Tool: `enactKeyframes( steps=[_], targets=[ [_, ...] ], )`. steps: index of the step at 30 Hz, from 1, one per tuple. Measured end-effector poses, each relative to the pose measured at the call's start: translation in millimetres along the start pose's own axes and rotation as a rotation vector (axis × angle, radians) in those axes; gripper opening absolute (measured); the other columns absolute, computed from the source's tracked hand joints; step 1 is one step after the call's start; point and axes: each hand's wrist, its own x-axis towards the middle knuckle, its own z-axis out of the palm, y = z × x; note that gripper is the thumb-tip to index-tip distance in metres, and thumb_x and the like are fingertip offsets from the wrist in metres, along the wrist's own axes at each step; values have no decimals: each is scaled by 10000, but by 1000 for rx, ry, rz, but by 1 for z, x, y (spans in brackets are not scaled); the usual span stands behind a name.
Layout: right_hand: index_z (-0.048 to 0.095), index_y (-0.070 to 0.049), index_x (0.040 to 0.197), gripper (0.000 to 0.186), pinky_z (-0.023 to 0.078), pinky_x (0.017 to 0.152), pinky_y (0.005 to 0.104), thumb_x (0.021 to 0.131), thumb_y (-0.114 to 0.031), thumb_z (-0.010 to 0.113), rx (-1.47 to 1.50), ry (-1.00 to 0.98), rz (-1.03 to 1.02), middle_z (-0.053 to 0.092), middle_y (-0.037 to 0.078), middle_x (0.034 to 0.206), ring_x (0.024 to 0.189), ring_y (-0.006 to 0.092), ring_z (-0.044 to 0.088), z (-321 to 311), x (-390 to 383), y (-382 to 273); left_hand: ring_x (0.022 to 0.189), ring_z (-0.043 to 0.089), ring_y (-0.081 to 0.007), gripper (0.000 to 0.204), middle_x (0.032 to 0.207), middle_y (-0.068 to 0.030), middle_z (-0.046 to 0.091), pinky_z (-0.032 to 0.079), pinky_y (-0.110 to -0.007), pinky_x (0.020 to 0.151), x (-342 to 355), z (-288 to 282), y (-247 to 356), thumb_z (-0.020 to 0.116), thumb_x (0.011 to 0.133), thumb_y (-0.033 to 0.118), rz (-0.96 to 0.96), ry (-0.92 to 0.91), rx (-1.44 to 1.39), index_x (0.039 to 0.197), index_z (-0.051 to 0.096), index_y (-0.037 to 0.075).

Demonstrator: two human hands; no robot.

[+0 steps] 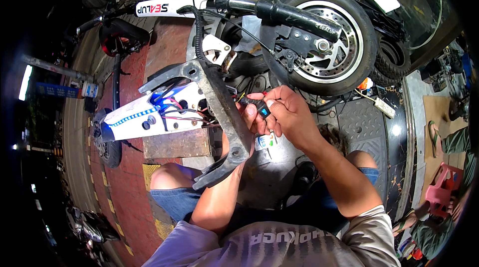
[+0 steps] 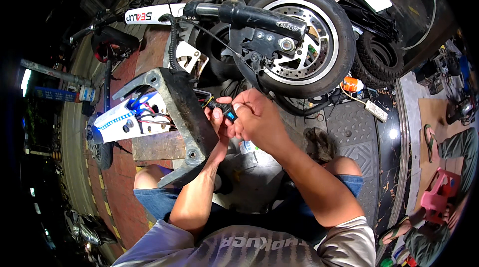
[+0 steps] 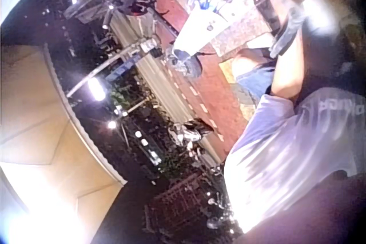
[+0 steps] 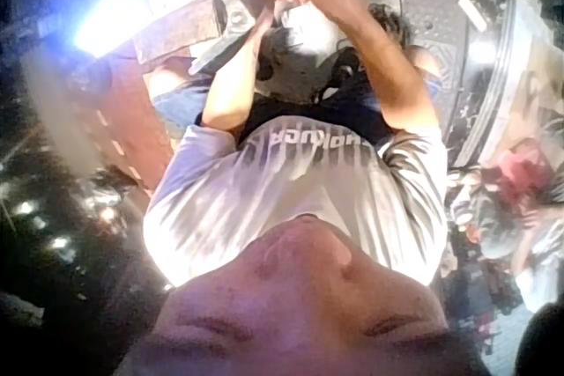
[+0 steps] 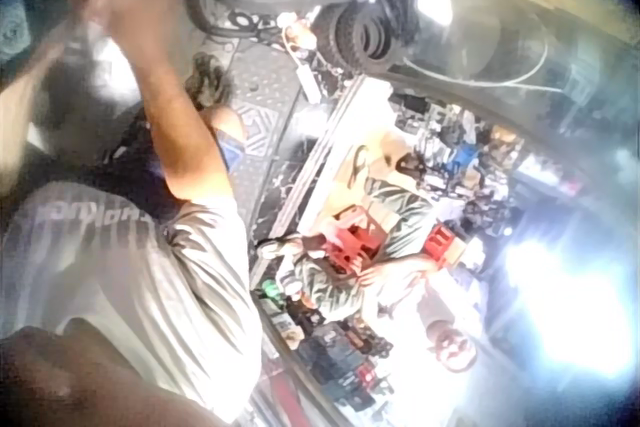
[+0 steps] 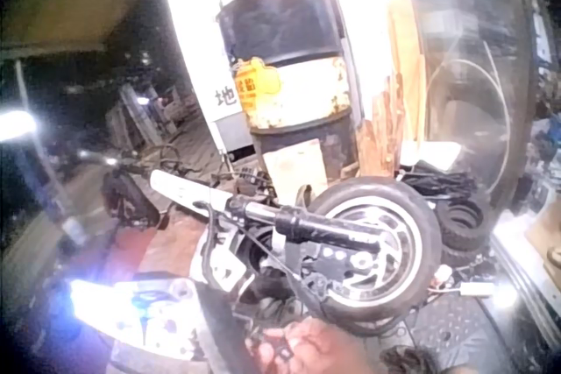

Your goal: The person connects and organizes electrical wires inside the front compartment of an electric scooter using their hands.

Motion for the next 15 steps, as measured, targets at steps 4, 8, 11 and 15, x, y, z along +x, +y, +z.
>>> enactKeyframes(
  steps=[4,8,11,15],
  targets=[
    [597,19,969,106,512,500,328,997,-80,572,-340,44,-182,681,102,757,558,150,644,-1,-3,-11,601,601,-196,273,753,-46,613,558,-378,572,1,-8,-6,676,1045,261,-19,-90,-146,1195,649,34],
    [635,-28,936,61,535,553,371,908,-77,659,-775,194,-382,682,115,807,577,230,674,-7,-11,-29,607,604,-213,271,774,-46,619,568,-422,603,-1,-5,-4,658,1054,280,-58,-133,-218,1176,650,38],
    [668,-62,916,62,542,593,396,863,-83,692,-945,264,-594,678,111,826,627,281,690,-12,-11,-31,612,604,-216,276,782,-46,620,570,-433,611,-1,-5,-3,642,1064,289,-68,-142,-229,1173,648,36],
    [687,-66,908,67,537,609,408,847,-88,704,-853,189,-541,678,101,815,675,299,694,-8,-14,-33,612,596,-215,252,776,-41,605,568,-417,592,0,-5,-4,626,1073,299,-38,-144,-188,1117,655,53]
  ],
)
